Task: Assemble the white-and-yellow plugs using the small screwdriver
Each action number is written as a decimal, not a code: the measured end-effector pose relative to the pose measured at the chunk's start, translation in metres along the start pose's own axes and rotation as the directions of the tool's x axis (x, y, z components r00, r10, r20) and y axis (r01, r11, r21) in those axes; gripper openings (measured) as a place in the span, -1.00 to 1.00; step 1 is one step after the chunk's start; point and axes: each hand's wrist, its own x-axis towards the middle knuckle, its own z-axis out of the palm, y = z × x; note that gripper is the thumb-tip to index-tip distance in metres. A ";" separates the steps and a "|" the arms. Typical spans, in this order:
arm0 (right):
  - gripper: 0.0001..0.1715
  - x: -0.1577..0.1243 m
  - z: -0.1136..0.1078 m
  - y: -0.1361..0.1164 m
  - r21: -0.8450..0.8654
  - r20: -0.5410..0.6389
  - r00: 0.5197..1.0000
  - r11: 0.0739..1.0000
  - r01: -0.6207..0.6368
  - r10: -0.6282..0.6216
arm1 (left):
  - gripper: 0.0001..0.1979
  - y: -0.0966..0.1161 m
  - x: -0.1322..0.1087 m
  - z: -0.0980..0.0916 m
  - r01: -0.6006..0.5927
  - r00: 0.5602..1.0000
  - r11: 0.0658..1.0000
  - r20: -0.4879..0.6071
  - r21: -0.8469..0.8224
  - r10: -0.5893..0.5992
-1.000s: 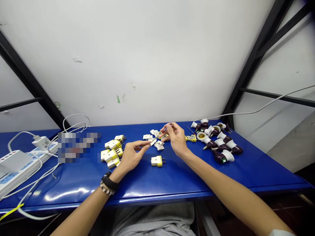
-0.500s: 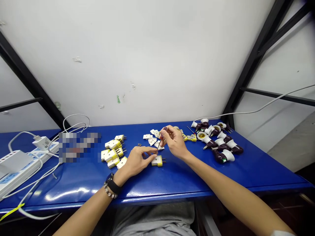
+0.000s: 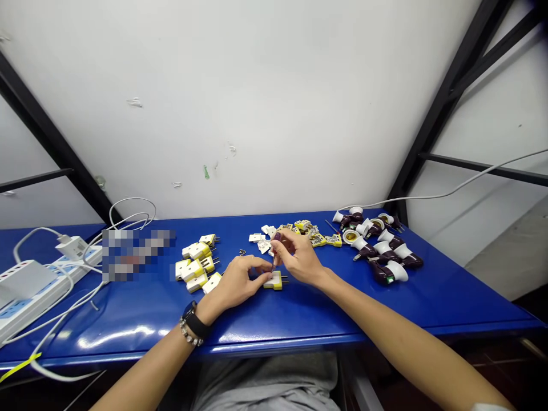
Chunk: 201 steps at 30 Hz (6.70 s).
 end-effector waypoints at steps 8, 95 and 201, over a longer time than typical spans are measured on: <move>-0.69 0.000 0.005 0.001 -0.096 -0.033 0.999 0.995 0.039 -0.043 | -0.82 -0.002 0.004 0.005 -0.013 0.998 0.997 -0.057 -0.070 0.009; -0.80 -0.003 -0.002 -0.014 -0.155 -0.067 0.994 0.985 0.078 -0.090 | -0.79 0.001 0.001 -0.002 -0.137 0.988 0.985 0.081 0.105 0.129; -0.52 0.000 -0.032 0.032 -0.364 0.510 0.825 0.930 -0.049 0.243 | -0.75 0.007 -0.007 -0.001 -0.128 0.986 0.979 0.123 0.158 0.109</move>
